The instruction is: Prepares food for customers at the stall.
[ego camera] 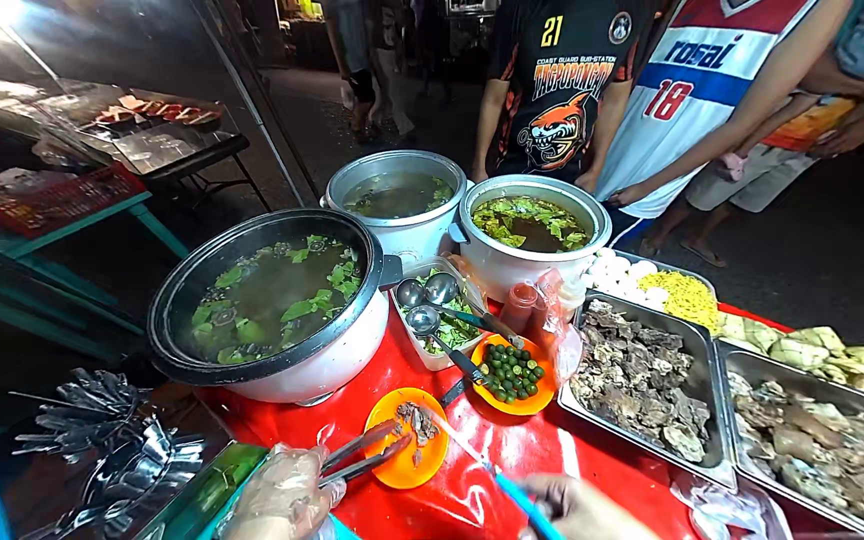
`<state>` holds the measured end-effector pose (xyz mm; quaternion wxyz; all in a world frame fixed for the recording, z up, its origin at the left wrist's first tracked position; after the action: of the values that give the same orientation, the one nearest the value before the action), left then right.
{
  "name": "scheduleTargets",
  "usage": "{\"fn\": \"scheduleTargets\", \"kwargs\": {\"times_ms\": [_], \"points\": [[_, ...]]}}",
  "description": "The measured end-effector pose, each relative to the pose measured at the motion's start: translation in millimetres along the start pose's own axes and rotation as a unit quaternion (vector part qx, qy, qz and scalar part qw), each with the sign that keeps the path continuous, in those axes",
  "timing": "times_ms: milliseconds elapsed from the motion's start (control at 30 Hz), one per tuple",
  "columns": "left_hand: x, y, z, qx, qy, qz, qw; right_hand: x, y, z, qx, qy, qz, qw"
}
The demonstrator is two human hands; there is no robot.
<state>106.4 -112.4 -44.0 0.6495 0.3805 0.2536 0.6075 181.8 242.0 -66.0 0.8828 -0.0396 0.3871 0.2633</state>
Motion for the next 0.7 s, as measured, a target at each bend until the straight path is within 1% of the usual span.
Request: {"fn": "scheduleTargets", "kwargs": {"times_ms": [67, 100, 167, 233, 300, 333, 400, 467, 533, 600, 633, 700], "points": [[5, 9, 5, 0.036, 0.002, 0.04, 0.999, -36, 45, -3, 0.127, 0.003, 0.105, 0.986], [11, 15, 3, 0.059, 0.003, 0.058, 0.997, -56, 64, -15, 0.166, -0.005, 0.151, 0.974], [29, 31, -11, 0.113, -0.001, 0.085, 0.99, -94, 90, -48, 0.219, -0.023, 0.215, 0.951], [54, 50, -35, 0.148, -0.006, 0.112, 0.983, -125, 98, -88, 0.254, -0.031, 0.242, 0.936], [80, 68, -73, 0.144, -0.002, 0.146, 0.979, -145, 89, -124, 0.263, -0.029, 0.272, 0.925], [93, 74, -93, 0.132, 0.008, 0.172, 0.976, -151, 80, -135, 0.252, -0.032, 0.291, 0.922], [117, 79, -131, 0.111, 0.023, 0.243, 0.963, -155, 63, -153, 0.218, -0.034, 0.338, 0.915], [130, 78, -168, 0.093, 0.016, 0.298, 0.95, -156, 55, -171, 0.199, -0.02, 0.388, 0.9], [139, 81, -193, 0.102, 0.003, 0.309, 0.945, -158, 51, -180, 0.173, -0.017, 0.429, 0.887], [145, 92, -204, 0.117, -0.021, 0.299, 0.947, -162, 49, -179, 0.156, -0.018, 0.453, 0.878], [149, 100, -208, 0.126, -0.041, 0.28, 0.951, -164, 50, -175, 0.156, -0.02, 0.45, 0.879], [166, 125, -201, 0.176, -0.077, 0.225, 0.955, -161, 54, -178, 0.181, 0.005, 0.457, 0.871]]}}
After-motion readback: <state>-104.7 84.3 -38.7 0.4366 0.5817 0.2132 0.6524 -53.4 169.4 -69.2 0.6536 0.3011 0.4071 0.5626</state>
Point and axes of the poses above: each hand's wrist, its own z-axis away from the middle knuckle, its own y-axis out of the back of the hand, x = y × z, the point moved 4 cm from there along -z, towards the middle knuckle, and after that the axes turned 12 degrees about -y, right-handed, at the moved point
